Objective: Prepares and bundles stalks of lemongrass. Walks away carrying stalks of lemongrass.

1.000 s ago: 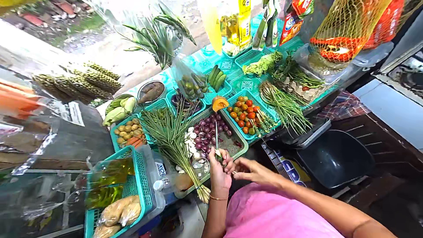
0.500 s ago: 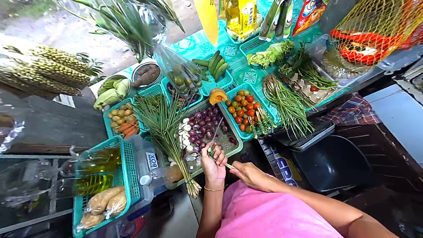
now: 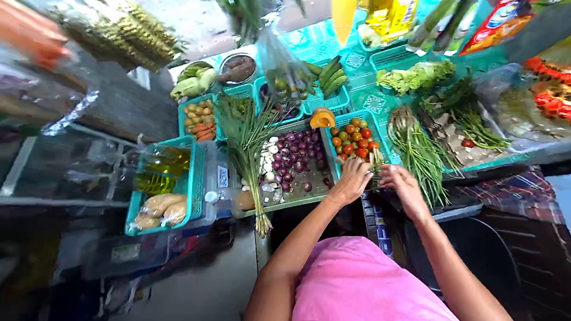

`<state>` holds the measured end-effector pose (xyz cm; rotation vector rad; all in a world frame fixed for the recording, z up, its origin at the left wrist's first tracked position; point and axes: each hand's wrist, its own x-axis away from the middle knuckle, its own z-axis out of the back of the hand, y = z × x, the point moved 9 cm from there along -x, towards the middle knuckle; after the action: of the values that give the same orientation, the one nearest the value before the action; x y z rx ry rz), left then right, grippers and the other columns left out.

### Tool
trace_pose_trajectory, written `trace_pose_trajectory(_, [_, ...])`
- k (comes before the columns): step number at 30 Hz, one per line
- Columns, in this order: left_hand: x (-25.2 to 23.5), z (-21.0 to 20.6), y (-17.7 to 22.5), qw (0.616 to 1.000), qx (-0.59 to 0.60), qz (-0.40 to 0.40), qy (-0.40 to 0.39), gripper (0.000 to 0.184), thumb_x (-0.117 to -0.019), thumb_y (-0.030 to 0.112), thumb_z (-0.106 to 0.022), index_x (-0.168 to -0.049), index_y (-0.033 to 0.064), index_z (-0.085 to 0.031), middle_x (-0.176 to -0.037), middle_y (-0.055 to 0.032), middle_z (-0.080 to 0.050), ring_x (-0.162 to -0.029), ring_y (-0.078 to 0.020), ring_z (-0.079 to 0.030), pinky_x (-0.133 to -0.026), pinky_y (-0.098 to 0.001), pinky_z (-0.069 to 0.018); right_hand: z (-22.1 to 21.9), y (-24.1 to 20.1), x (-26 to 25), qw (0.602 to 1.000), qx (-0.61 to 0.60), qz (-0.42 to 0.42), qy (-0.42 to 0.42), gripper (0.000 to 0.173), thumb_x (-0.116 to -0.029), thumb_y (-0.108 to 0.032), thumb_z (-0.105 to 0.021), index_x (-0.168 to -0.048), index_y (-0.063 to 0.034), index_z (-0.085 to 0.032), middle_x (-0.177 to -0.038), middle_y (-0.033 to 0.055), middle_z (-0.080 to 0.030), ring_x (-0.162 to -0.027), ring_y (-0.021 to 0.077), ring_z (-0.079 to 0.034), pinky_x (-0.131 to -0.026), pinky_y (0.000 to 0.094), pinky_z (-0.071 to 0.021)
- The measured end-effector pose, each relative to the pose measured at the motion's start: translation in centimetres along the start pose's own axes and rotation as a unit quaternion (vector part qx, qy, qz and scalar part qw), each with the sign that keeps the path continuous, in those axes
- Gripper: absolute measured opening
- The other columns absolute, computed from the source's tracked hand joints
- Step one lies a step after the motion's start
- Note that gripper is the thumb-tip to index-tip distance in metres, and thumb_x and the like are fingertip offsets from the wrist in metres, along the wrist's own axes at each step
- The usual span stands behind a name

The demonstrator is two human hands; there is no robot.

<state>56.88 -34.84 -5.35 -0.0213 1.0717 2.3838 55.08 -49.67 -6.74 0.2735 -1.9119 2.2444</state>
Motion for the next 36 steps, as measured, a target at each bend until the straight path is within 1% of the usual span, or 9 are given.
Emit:
trace_pose_trajectory(7, [2.0,-5.0,-4.1,0.998,0.02,0.017,-0.057,0.027,-0.1022,0.006,-0.053,-0.126,0.0014,-0.066,-0.154,-0.018,-0.047,-0.152,-0.0355,-0.03,-0.126,-0.0551,-0.0206,-0.9,-0.8,-1.0,0.996,0.063,0.064,-0.015,0.038,-0.1104,-0.025,-0.04,-0.122,0.0004,-0.065,-0.102,0.007,-0.072,-0.084,0.011,-0.07,-0.078,0.0278,-0.0591])
trace_pose_trajectory(10, [5.0,-2.1,-4.2,0.997,-0.012,0.074,-0.017,0.047,-0.0958,0.03,-0.069,-0.139,0.0139,-0.06,-0.162,-0.0114,-0.039,-0.155,-0.0315,-0.024,-0.124,-0.0645,-0.0126,-2.2,-1.6,-1.0,0.984,0.121,0.134,0.0,0.034,-0.1074,-0.025,-0.049,-0.119,0.0003,-0.068,-0.109,0.0098,-0.07,-0.094,0.0091,-0.067,-0.085,0.0241,-0.056])
trace_pose_trajectory(12, [8.7,2.6,-5.7,0.977,-0.079,0.178,0.091,0.052,-0.094,0.046,-0.066,-0.135,0.0148,-0.063,-0.153,-0.0084,-0.051,-0.149,-0.0288,-0.037,-0.122,-0.0641,-0.0199,-3.4,-2.7,-1.0,0.969,0.161,0.187,-0.006,0.033,-0.1059,-0.026,-0.052,-0.117,-0.0005,-0.07,-0.112,0.0125,-0.068,-0.101,0.0107,-0.065,-0.09,0.0247,-0.0531])
trace_pose_trajectory(14, [14.9,8.2,-8.6,0.906,-0.153,0.341,0.201,0.051,-0.0961,0.045,-0.063,-0.13,0.0073,-0.066,-0.14,-0.0162,-0.059,-0.137,-0.0354,-0.049,-0.118,-0.0598,-0.0321,-5.2,-3.7,-1.2,0.956,0.181,0.229,-0.036,0.032,-0.1056,-0.025,-0.053,-0.114,-0.0014,-0.072,-0.111,0.0127,-0.069,-0.102,0.0119,-0.066,-0.092,0.0267,-0.0536])
trace_pose_trajectory(17, [25.7,14.3,-11.7,0.754,-0.188,0.566,0.275,0.064,-0.0936,0.039,-0.067,-0.14,-0.0032,-0.054,-0.145,-0.0327,-0.048,-0.137,-0.0516,-0.042,-0.111,-0.0658,-0.0349,-9.3,-4.7,-1.1,0.936,0.199,0.268,-0.11,0.029,-0.1054,-0.023,-0.053,-0.112,-0.0035,-0.074,-0.108,0.0112,-0.07,-0.102,0.0138,-0.067,-0.093,0.0296,-0.0543])
trace_pose_trajectory(21, [33.2,15.0,-13.8,0.653,-0.1,0.711,0.243,0.083,-0.0925,0.05,-0.07,-0.149,-0.0032,-0.04,-0.136,-0.0298,-0.058,-0.127,-0.0456,-0.056,-0.105,-0.0628,-0.0427,-17.6,-5.7,0.5,0.867,0.242,0.359,-0.248,0.026,-0.1022,-0.026,-0.059,-0.112,-0.0068,-0.074,-0.111,0.0115,-0.072,-0.108,0.0258,-0.066,-0.098,0.0452,-0.0519])
trace_pose_trajectory(29, [33.2,13.7,-11.1,0.728,-0.005,0.619,0.294,0.048,-0.1036,0.031,-0.059,-0.13,-0.0093,-0.058,-0.122,-0.0285,-0.065,-0.117,-0.0395,-0.064,-0.105,-0.0529,-0.0484,-33.2,-7.3,8.7,0.613,0.307,0.563,-0.462,0.057,-0.0877,-0.014,-0.078,-0.142,-0.0116,-0.059,-0.156,0.0148,-0.048,-0.152,0.0341,-0.032,-0.121,0.0718,-0.016])
trace_pose_trajectory(32, [34.6,13.5,-6.3,0.76,-0.042,0.565,0.32,0.048,-0.1036,0.033,-0.058,-0.129,-0.0083,-0.06,-0.124,-0.0266,-0.065,-0.121,-0.0374,-0.062,-0.109,-0.0498,-0.0463,-36.5,-8.2,11.0,0.536,0.316,0.627,-0.469,0.073,-0.0822,-0.008,-0.083,-0.149,-0.0136,-0.054,-0.161,0.0155,-0.042,-0.154,0.0359,-0.029,-0.12,0.0738,-0.0134])
trace_pose_trajectory(36, [38.1,12.6,0.2,0.789,-0.068,0.489,0.366,0.045,-0.103,0.034,-0.058,-0.124,-0.0054,-0.064,-0.121,-0.0218,-0.068,-0.118,-0.0323,-0.064,-0.108,-0.0474,-0.0472,-38.5,-10.2,14.1,0.452,0.32,0.696,-0.458,0.067,-0.0855,0.008,-0.07,-0.147,-0.011,-0.055,-0.148,0.0156,-0.056,-0.151,0.0378,-0.034,-0.12,0.0742,-0.0114])
